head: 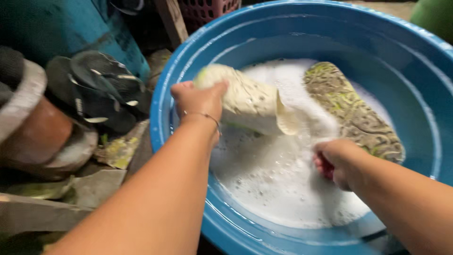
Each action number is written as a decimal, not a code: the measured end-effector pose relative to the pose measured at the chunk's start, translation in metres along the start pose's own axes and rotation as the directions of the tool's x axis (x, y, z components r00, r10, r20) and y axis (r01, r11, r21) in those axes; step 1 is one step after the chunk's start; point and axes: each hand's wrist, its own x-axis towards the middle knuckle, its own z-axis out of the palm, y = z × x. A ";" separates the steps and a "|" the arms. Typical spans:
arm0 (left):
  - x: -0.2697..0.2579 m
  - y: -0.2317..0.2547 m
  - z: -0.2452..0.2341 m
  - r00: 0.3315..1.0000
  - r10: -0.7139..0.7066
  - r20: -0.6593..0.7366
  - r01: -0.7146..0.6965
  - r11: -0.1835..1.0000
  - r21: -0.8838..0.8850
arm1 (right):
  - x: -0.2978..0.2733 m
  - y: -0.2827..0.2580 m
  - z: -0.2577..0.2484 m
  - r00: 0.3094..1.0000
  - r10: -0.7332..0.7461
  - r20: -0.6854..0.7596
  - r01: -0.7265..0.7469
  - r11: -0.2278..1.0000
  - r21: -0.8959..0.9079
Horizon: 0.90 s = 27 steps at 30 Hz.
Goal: The person scrubs a pair of yellow flip-flops and a pair of beige clogs with a pink brush in a blue basin filled with soapy water. They scrub the soles, sides, and interiors of the footwear, rinsing them in the basin.
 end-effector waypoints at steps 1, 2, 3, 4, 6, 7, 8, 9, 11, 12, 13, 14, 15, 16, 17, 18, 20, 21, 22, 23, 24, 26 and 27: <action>-0.005 -0.004 -0.006 0.997 0.075 0.014 -0.076 0.994 0.076 | -0.002 -0.003 0.004 0.999 -0.037 0.037 0.035 0.997 0.066; -0.008 -0.006 -0.013 0.989 0.146 0.035 -0.150 0.977 0.153 | -0.007 -0.006 0.008 0.995 -0.075 0.069 0.065 0.989 0.134; -0.011 -0.008 -0.019 0.989 0.098 0.109 -0.110 0.987 0.115 | -0.013 -0.012 0.010 0.989 -0.113 0.091 0.093 0.976 0.199; -0.014 -0.009 -0.025 0.982 0.052 0.184 -0.068 0.994 0.081 | -0.020 -0.019 0.014 0.977 -0.183 0.105 0.156 0.961 0.227; -0.019 -0.010 -0.033 0.954 -0.021 0.298 -0.003 0.997 0.079 | -0.037 -0.027 0.022 0.946 -0.304 0.111 0.264 0.923 0.280; -0.022 -0.009 -0.037 0.946 -0.039 0.322 0.005 0.994 0.106 | -0.043 -0.032 0.026 0.928 -0.344 0.142 0.297 0.914 0.276; -0.026 -0.006 -0.040 0.937 -0.059 0.344 0.013 0.991 0.134 | -0.047 -0.034 0.030 0.907 -0.383 0.174 0.329 0.904 0.274; -0.029 -0.002 -0.045 0.940 -0.010 0.340 -0.048 0.985 0.164 | -0.048 -0.035 0.036 0.880 -0.425 0.210 0.367 0.891 0.267; -0.034 0.006 -0.052 0.936 0.083 0.342 -0.166 0.961 0.222 | -0.040 -0.027 0.043 0.902 -0.392 0.180 0.349 0.909 0.229; -0.036 0.011 -0.059 0.939 0.079 0.334 -0.162 0.960 0.229 | -0.030 -0.020 0.046 0.913 -0.375 0.162 0.340 0.917 0.207; -0.039 0.016 -0.060 0.939 0.081 0.336 -0.165 0.959 0.231 | -0.018 -0.014 0.043 0.932 -0.330 0.151 0.308 0.939 0.151; -0.042 0.020 -0.061 0.938 0.082 0.337 -0.168 0.958 0.232 | -0.005 -0.006 0.042 0.949 -0.285 0.137 0.274 0.957 0.096; -0.046 0.023 -0.061 0.945 0.047 0.324 -0.130 0.962 0.240 | 0.005 -0.002 0.036 0.964 -0.241 0.111 0.237 0.970 0.048; -0.049 0.026 -0.059 0.951 0.012 0.310 -0.093 0.964 0.247 | 0.013 0.000 0.029 0.979 -0.186 0.082 0.180 0.981 0.071; -0.052 0.026 -0.059 0.957 -0.029 0.289 -0.048 0.966 0.255 | 0.016 0.002 0.028 0.990 -0.127 0.058 0.121 0.989 0.090; -0.053 0.024 -0.058 0.962 -0.004 0.272 -0.072 0.960 0.270 | 0.013 0.001 0.028 0.997 -0.066 0.036 0.062 0.992 0.110; -0.057 0.016 -0.052 0.974 0.030 0.224 -0.097 0.950 0.295 | -0.005 -0.005 0.035 0.933 -0.347 0.098 0.330 0.931 0.155; -0.058 0.011 -0.048 0.981 0.011 0.196 -0.063 0.963 0.261 | -0.018 -0.010 0.040 0.871 -0.476 0.120 0.452 0.873 0.182; -0.059 0.005 -0.043 0.986 -0.009 0.169 -0.029 0.974 0.225 | -0.031 -0.013 0.046 0.832 -0.531 0.164 0.504 0.845 0.177; -0.059 0.000 -0.038 0.989 -0.027 0.144 -0.001 0.982 0.187 | -0.041 -0.016 0.054 0.786 -0.583 0.206 0.556 0.812 0.178; -0.058 -0.004 -0.035 0.990 -0.042 0.133 0.018 0.985 0.172 | -0.049 -0.012 0.068 0.709 -0.683 0.179 0.673 0.730 0.122; -0.055 -0.009 -0.030 0.991 -0.072 0.113 0.056 0.989 0.140 | -0.055 -0.011 0.076 0.483 -0.862 0.151 0.872 0.490 0.008; -0.052 -0.011 -0.028 0.991 -0.030 0.133 0.012 0.992 0.129 | -0.055 -0.010 0.075 0.340 -0.930 0.142 0.940 0.338 -0.039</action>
